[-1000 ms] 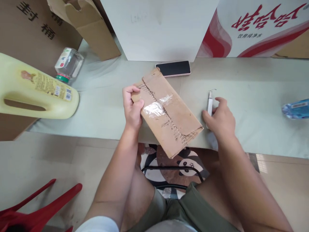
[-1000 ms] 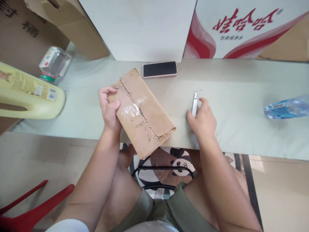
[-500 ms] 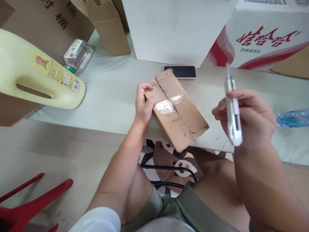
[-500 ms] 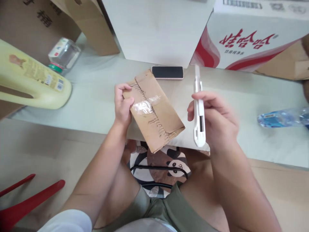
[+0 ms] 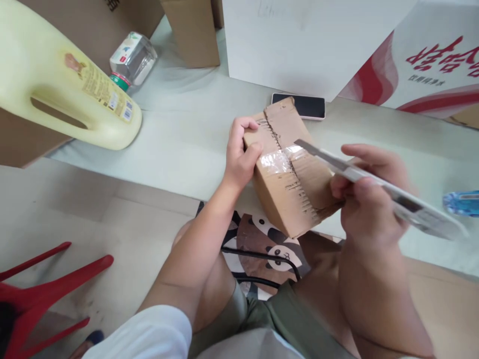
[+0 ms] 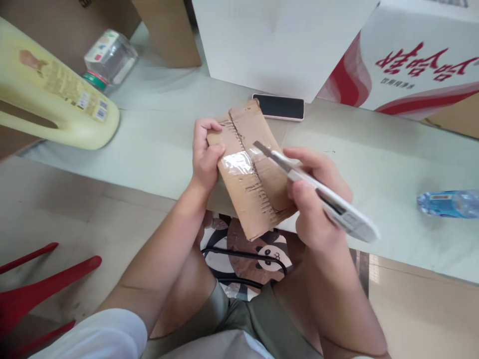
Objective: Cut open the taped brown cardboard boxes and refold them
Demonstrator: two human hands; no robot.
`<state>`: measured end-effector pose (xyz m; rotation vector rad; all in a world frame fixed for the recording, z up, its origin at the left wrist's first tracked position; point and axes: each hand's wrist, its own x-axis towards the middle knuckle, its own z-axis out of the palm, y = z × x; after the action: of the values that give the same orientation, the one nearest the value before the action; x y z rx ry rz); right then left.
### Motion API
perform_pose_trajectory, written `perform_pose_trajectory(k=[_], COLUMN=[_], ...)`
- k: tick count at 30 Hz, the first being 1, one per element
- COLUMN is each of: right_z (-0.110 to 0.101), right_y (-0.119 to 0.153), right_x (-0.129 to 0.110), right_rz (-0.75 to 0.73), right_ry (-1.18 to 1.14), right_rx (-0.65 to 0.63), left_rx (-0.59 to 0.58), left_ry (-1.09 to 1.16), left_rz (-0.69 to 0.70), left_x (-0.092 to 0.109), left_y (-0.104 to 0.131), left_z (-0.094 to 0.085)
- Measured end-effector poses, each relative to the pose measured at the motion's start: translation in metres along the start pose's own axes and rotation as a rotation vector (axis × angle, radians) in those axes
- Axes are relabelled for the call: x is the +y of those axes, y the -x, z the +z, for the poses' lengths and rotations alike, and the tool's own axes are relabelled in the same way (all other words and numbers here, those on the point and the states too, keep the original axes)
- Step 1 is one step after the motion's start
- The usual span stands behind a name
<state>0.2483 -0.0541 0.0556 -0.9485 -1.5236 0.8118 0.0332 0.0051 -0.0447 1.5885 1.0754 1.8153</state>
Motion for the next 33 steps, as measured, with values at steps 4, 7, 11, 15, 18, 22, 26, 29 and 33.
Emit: perform_pose_trajectory(k=[4,7,11,15,18,22,26,29,33], right_z=[0.000,0.003,0.007,0.009,0.010,0.011,0.010,0.010,0.013], right_y=[0.006,0.007,0.007,0.007,0.007,0.006,0.005,0.005,0.004], right_x=[0.003,0.001,-0.003,-0.008,-0.010,-0.009,-0.005,-0.005,-0.008], right_rz=[-0.076,-0.134,-0.161,-0.109,-0.099,-0.139,-0.202,-0.198,-0.165], right_ry=[0.207,0.291,0.357,0.398,0.416,0.434,0.423,0.422,0.447], right_rx=[-0.054,-0.073,-0.078,-0.106,-0.119,-0.110,-0.102,-0.101,-0.108], left_rx=[-0.003,0.001,0.018,0.046,0.052,0.056,0.073,0.059,0.056], left_ry=[-0.008,-0.014,-0.010,-0.022,-0.017,-0.003,-0.006,-0.004,-0.023], left_rz=[0.013,-0.001,-0.017,-0.048,-0.061,-0.060,-0.063,-0.060,-0.049], left_x=[0.001,0.002,0.004,0.006,0.006,0.008,0.010,0.010,0.007], left_y=[0.000,-0.001,-0.002,-0.003,-0.004,-0.005,-0.006,-0.006,-0.005], left_z=[-0.001,-0.001,0.001,0.003,0.004,0.006,0.006,0.006,0.004])
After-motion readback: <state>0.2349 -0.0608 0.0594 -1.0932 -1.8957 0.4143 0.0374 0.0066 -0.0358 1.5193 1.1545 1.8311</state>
